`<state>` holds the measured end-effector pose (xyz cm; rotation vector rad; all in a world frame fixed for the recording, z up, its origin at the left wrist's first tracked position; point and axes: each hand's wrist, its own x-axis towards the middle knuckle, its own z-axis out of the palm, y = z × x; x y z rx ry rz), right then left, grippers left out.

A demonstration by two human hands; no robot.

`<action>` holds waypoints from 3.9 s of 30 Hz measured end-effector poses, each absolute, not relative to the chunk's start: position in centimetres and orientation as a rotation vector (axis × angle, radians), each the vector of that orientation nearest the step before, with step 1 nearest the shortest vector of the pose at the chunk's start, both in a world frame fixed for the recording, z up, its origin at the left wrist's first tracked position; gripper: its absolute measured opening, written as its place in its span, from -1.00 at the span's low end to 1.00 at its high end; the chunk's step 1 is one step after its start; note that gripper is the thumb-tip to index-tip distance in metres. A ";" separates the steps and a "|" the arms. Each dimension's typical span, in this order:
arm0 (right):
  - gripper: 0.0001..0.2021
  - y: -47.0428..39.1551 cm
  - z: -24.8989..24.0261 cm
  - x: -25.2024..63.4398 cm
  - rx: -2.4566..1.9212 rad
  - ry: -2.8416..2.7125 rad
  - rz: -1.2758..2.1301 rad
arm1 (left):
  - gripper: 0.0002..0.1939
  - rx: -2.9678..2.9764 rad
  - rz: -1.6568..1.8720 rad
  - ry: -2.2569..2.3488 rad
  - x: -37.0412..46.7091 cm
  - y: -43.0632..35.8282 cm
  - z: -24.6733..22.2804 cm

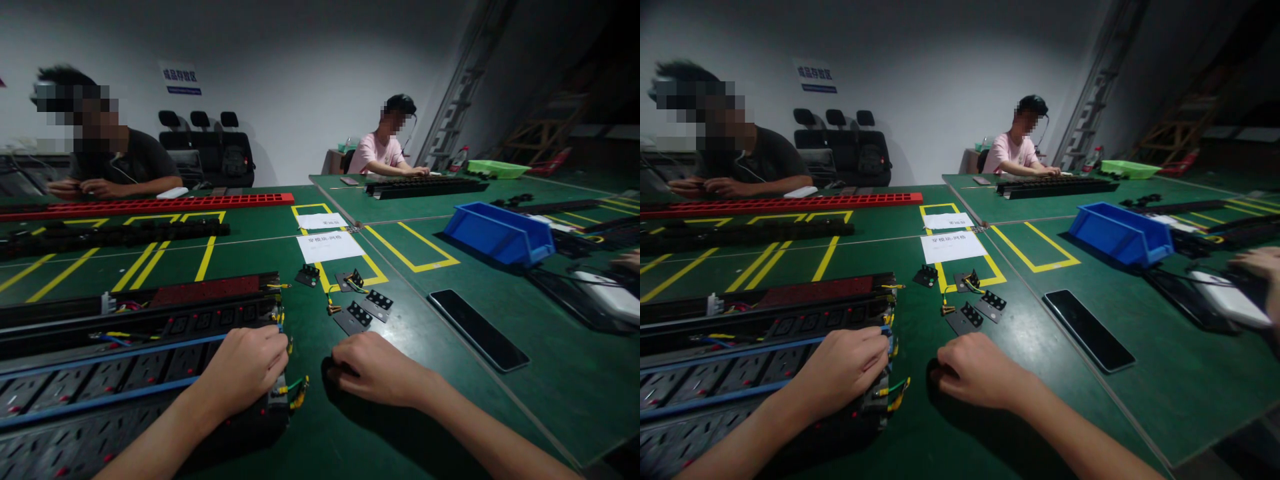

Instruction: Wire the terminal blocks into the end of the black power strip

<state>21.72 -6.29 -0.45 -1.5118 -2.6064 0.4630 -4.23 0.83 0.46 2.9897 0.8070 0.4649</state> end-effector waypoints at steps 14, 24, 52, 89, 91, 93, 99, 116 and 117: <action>-0.84 -6.3 0.0 21.6 -1.520 -2.613 0.494 | -0.70 3.009 0.459 0.819 -4.2 0.7 0.6; -0.83 -6.3 -0.2 21.7 -1.526 -2.617 0.504 | -0.72 3.005 0.421 0.834 -4.1 0.7 0.7; -0.84 -6.3 -0.3 21.7 -1.537 -2.602 0.511 | -0.72 3.010 0.426 0.830 -4.1 0.7 0.6; -0.84 -6.3 0.1 21.6 -1.549 -2.600 0.536 | -0.71 2.990 0.447 0.824 -4.1 0.7 0.6; -0.84 -6.3 0.1 21.6 -1.548 -2.603 0.533 | -0.71 2.991 0.445 0.824 -4.1 0.7 0.6; -0.84 -6.3 0.0 21.7 -1.541 -2.607 0.528 | -0.71 2.991 0.447 0.822 -4.1 0.7 0.6; -0.83 -6.2 0.1 21.7 -1.528 -2.606 0.524 | -0.70 2.982 0.455 0.823 -4.1 0.6 0.7; -0.83 -6.1 -0.2 21.6 -1.524 -2.611 0.489 | -0.71 2.995 0.454 0.829 -4.1 0.7 0.5; -0.83 -6.1 -0.2 21.6 -1.523 -2.609 0.488 | -0.71 2.994 0.453 0.829 -4.1 0.6 0.5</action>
